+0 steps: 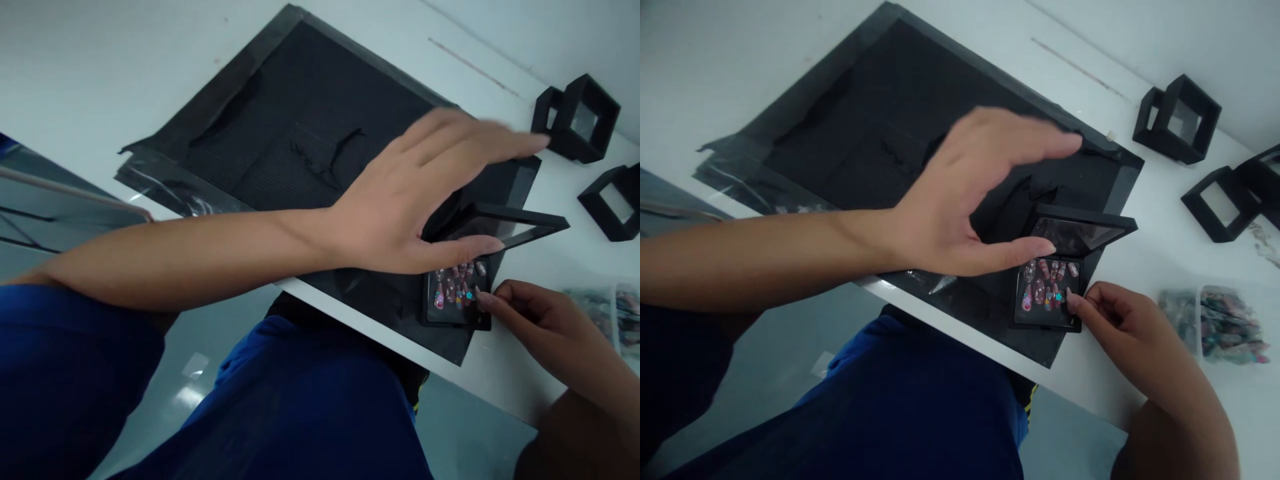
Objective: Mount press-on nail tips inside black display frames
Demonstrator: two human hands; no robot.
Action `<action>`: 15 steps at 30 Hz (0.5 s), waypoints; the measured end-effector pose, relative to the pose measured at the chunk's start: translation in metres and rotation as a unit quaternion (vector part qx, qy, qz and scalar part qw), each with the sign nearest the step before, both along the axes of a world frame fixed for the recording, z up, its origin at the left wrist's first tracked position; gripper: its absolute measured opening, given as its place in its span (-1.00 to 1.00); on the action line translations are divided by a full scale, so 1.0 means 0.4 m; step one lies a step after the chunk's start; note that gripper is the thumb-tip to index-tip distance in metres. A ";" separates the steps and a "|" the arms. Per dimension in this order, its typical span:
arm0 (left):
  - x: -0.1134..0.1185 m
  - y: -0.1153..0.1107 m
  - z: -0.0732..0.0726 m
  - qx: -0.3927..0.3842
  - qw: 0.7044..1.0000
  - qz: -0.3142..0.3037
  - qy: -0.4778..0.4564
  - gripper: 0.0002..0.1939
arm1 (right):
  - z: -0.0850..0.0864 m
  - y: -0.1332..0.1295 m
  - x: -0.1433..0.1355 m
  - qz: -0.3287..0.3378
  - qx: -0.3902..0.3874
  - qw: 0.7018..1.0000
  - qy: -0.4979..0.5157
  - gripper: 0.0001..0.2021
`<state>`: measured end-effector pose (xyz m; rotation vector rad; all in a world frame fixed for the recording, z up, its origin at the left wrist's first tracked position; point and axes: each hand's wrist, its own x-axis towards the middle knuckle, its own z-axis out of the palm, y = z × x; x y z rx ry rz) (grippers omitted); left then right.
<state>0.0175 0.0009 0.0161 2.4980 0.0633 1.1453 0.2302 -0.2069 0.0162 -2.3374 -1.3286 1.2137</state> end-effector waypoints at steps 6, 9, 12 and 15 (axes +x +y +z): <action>0.012 -0.022 -0.034 -0.150 0.981 -0.042 0.113 -0.68 | 0.002 0.011 -0.004 0.000 0.032 0.999 -0.026 -0.46; 0.014 -0.022 -0.030 -0.158 0.977 -0.062 0.129 -0.72 | 0.014 0.015 -0.011 -0.032 0.072 0.996 -0.051 -0.49; 0.009 -0.024 -0.026 -0.155 0.977 -0.088 0.120 -0.68 | 0.025 0.012 -0.029 -0.096 0.163 0.979 -0.081 -0.54; 0.004 -0.024 -0.026 -0.128 0.977 -0.118 0.127 -0.65 | 0.018 -0.004 -0.044 -0.157 0.285 0.941 -0.095 -0.68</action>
